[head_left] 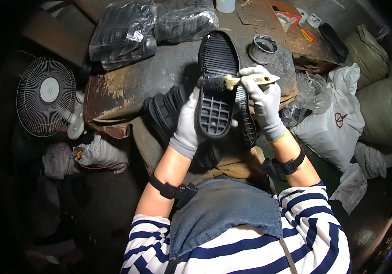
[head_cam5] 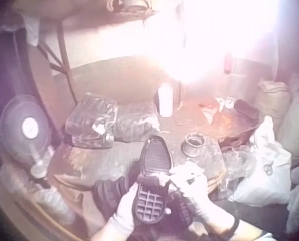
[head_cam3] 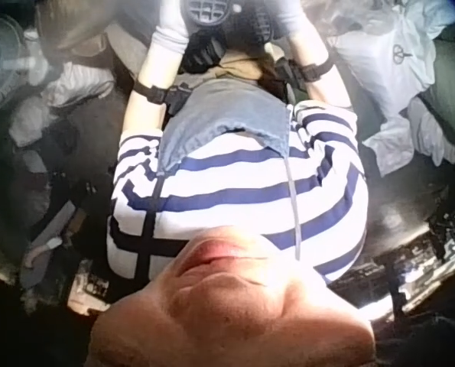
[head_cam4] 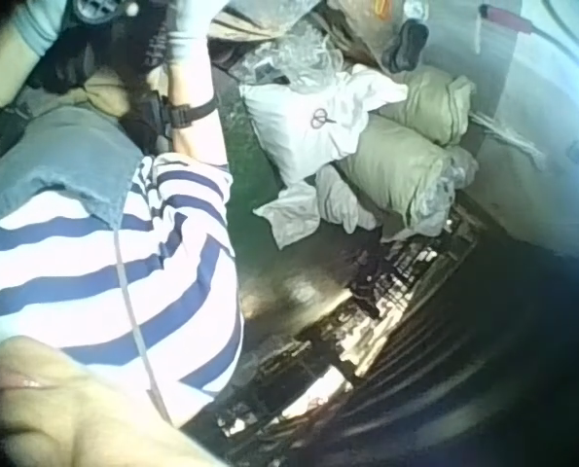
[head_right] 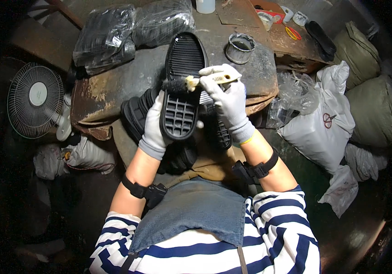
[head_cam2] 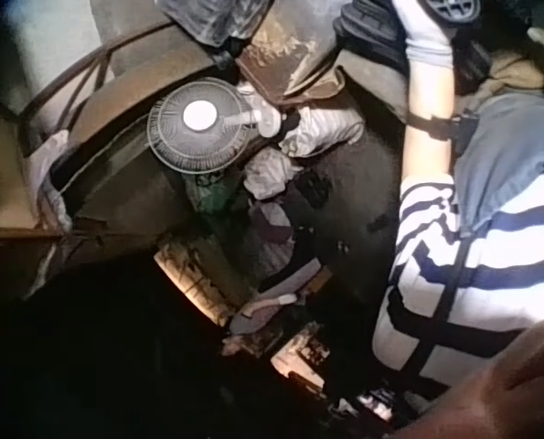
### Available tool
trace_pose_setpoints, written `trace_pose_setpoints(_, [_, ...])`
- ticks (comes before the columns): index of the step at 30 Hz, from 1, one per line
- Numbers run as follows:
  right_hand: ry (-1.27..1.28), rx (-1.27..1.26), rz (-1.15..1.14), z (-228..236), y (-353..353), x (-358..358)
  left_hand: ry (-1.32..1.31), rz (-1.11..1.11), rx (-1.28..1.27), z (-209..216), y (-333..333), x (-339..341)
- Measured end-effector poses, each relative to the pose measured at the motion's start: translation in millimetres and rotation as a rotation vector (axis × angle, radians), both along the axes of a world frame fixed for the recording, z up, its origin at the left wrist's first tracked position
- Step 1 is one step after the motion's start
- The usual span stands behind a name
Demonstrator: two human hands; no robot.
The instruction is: Applying adhesive to the inner surface of shoe soles using a brush in a manufacturing workshop.
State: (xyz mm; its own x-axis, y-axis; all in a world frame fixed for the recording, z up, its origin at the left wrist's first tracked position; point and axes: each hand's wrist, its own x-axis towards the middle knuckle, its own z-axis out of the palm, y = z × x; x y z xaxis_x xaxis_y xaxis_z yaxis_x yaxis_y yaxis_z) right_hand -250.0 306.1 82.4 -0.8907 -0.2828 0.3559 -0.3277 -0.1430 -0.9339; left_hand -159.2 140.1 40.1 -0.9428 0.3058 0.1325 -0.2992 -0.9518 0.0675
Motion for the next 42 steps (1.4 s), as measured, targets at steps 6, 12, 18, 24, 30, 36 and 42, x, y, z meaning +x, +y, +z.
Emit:
trace_pose_setpoints(6, [-0.018, 0.137, 0.134, -3.9, 15.2, 42.5, -0.247, 0.228, -0.306, 1.6, -11.9, -7.6])
trace_pose_setpoints(12, [0.141, 0.31, 0.149, -8.4, 30.4, 41.3, -0.136, 0.179, -0.493, 11.3, -33.2, -7.1])
trace_pose_setpoints(18, [0.619, 0.503, 0.063, 15.6, 29.4, 16.7, -0.065, 0.333, -0.803, 25.0, -23.1, 0.1])
trace_pose_setpoints(24, [0.79, 0.65, -0.173, 23.0, 36.0, -31.9, -0.062, 0.223, -0.935, 28.8, -20.0, 11.6])
trace_pose_setpoints(30, [1.032, 0.667, -0.297, 26.5, 25.9, -75.7, -0.097, 0.141, -0.834, 11.8, -9.4, 17.9])
trace_pose_setpoints(36, [1.024, 0.649, -0.184, 10.9, 33.6, -55.7, -0.165, 0.115, -0.65, 11.8, -3.3, 29.2])
trace_pose_setpoints(42, [1.115, 0.661, -0.186, 7.2, 27.5, -77.0, -0.297, -0.063, -0.383, 12.6, -1.1, 38.2])
